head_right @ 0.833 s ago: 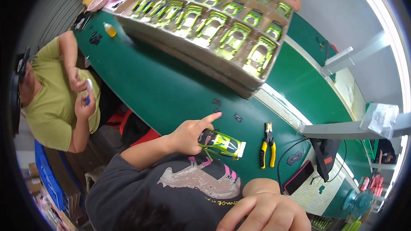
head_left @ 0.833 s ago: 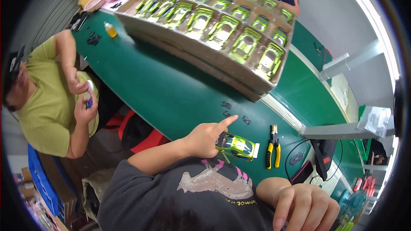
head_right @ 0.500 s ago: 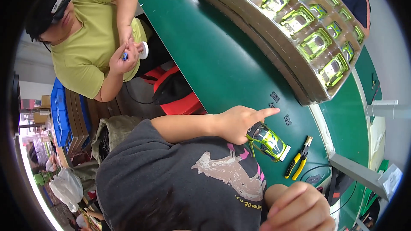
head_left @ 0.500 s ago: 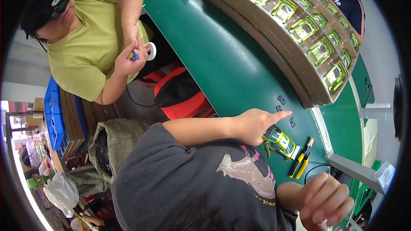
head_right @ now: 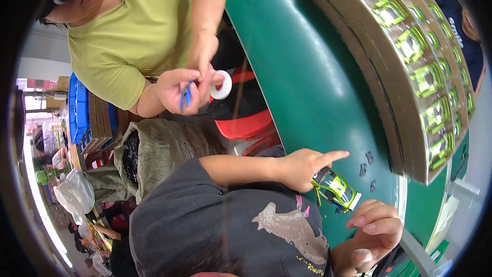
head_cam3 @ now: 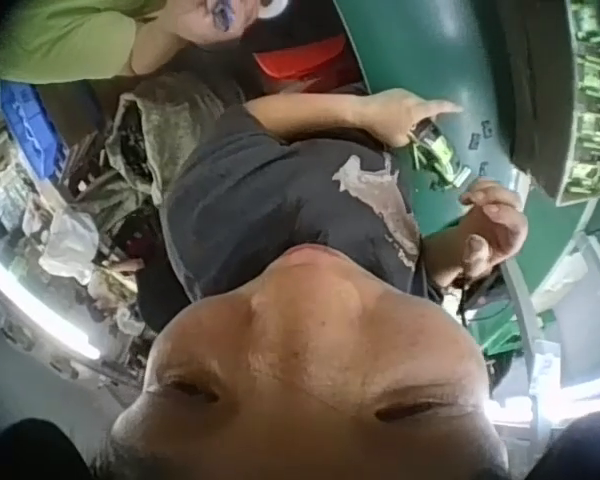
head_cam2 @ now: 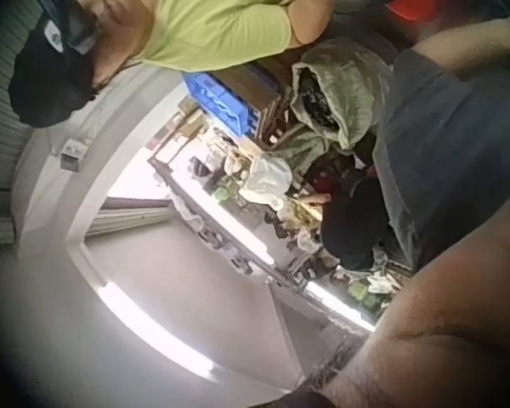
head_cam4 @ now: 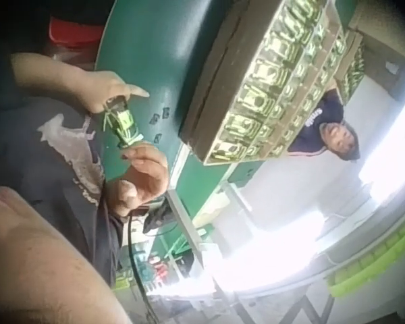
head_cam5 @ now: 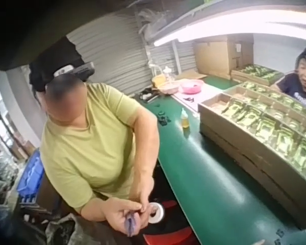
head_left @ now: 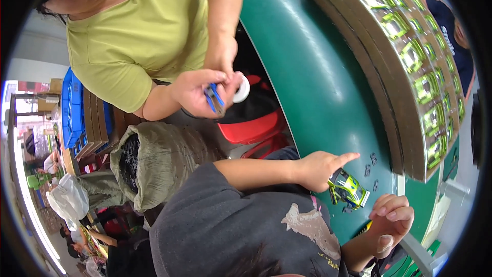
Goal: The person assembles small black plastic components onto a green toy car shell by hand at a production line workbench.
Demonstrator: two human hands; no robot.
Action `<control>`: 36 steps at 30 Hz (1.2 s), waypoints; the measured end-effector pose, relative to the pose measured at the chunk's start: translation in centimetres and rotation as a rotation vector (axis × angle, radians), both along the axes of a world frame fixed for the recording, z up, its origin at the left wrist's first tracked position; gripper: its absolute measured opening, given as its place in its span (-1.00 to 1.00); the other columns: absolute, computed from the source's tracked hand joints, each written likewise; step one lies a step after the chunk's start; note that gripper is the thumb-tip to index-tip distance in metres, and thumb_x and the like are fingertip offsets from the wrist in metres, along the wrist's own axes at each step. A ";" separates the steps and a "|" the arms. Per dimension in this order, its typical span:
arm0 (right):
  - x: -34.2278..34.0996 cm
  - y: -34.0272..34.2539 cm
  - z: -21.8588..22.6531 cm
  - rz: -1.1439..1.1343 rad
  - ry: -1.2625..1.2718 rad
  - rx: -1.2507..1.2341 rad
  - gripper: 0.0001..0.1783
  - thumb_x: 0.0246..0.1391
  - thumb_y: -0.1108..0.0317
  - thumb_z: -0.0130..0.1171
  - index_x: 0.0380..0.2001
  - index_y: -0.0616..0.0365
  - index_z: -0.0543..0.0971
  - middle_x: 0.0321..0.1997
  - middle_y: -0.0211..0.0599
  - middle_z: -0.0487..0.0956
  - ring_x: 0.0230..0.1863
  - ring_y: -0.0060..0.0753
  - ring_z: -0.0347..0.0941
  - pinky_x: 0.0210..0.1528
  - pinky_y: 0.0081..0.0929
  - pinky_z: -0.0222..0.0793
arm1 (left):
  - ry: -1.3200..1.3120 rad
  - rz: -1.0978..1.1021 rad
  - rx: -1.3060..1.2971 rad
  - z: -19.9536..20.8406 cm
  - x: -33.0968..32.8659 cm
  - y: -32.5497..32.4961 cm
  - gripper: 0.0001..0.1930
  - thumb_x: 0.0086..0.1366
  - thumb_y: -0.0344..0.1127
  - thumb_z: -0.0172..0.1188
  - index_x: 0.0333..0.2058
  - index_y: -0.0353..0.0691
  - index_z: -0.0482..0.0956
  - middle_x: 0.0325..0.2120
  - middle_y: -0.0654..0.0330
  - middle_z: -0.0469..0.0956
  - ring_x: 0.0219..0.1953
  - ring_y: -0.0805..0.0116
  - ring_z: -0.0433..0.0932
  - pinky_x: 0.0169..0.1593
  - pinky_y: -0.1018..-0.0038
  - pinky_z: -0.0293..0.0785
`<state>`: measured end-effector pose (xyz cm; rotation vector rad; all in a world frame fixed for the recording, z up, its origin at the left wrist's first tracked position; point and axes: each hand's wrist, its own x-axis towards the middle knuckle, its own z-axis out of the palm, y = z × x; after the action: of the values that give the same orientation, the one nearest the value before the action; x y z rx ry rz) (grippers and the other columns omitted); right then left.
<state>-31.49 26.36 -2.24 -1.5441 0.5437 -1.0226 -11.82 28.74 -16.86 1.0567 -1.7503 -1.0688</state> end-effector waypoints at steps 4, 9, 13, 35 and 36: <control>-0.6 -1.5 -2.3 -0.125 0.078 0.073 -0.47 0.04 -0.04 0.30 -0.27 0.22 0.37 -0.31 -0.18 0.37 -0.41 -0.41 0.28 -0.32 -0.49 0.19 | 0.052 0.001 0.081 -1.0 1.3 -0.3 -0.09 -0.03 -0.46 0.30 0.32 -0.28 0.07 -0.44 -0.08 0.58 -0.35 -0.16 0.58 -0.27 0.09 0.47; -0.7 -3.3 -3.1 -0.160 0.201 0.073 -0.49 0.10 -0.04 0.25 -0.29 0.23 0.38 -0.31 -0.19 0.33 -0.37 -0.41 0.24 -0.32 -0.50 0.18 | 0.045 0.010 0.096 -2.9 1.4 -0.1 -0.02 -0.05 -0.46 0.34 0.35 -0.30 0.00 -0.47 0.05 0.52 -0.34 -0.03 0.57 -0.23 0.18 0.48; 1.3 -4.2 -2.1 -0.064 0.071 0.006 -0.68 0.18 0.22 0.19 -0.21 0.30 0.50 -0.29 -0.02 0.51 -0.33 -0.21 0.44 -0.26 -0.30 0.35 | 0.040 -0.057 0.125 -3.1 1.2 -0.4 0.04 -0.10 -0.48 0.35 0.36 -0.30 -0.03 -0.38 0.00 0.54 -0.27 -0.04 0.58 -0.18 0.17 0.50; -1.6 -2.5 -2.8 -0.242 0.223 -0.024 -0.52 0.10 -0.01 0.26 -0.36 0.23 0.40 -0.34 -0.18 0.36 -0.37 -0.40 0.26 -0.32 -0.51 0.19 | 0.019 -0.003 0.071 -2.2 1.4 -0.5 -0.04 -0.03 -0.48 0.30 0.36 -0.31 0.01 -0.44 0.00 0.56 -0.32 -0.06 0.59 -0.21 0.20 0.51; -1.6 -2.0 -2.7 -0.257 0.198 -0.027 -0.57 0.09 0.06 0.27 -0.35 0.24 0.41 -0.33 -0.17 0.38 -0.36 -0.38 0.28 -0.31 -0.52 0.22 | 0.040 0.024 0.059 -2.3 1.2 -0.4 -0.05 -0.01 -0.47 0.30 0.36 -0.31 0.00 -0.45 -0.01 0.56 -0.33 -0.07 0.59 -0.22 0.19 0.50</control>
<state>-33.05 24.34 -4.92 -1.6384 0.8874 -1.0790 -10.59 28.30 -19.15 1.0827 -1.6795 -1.1245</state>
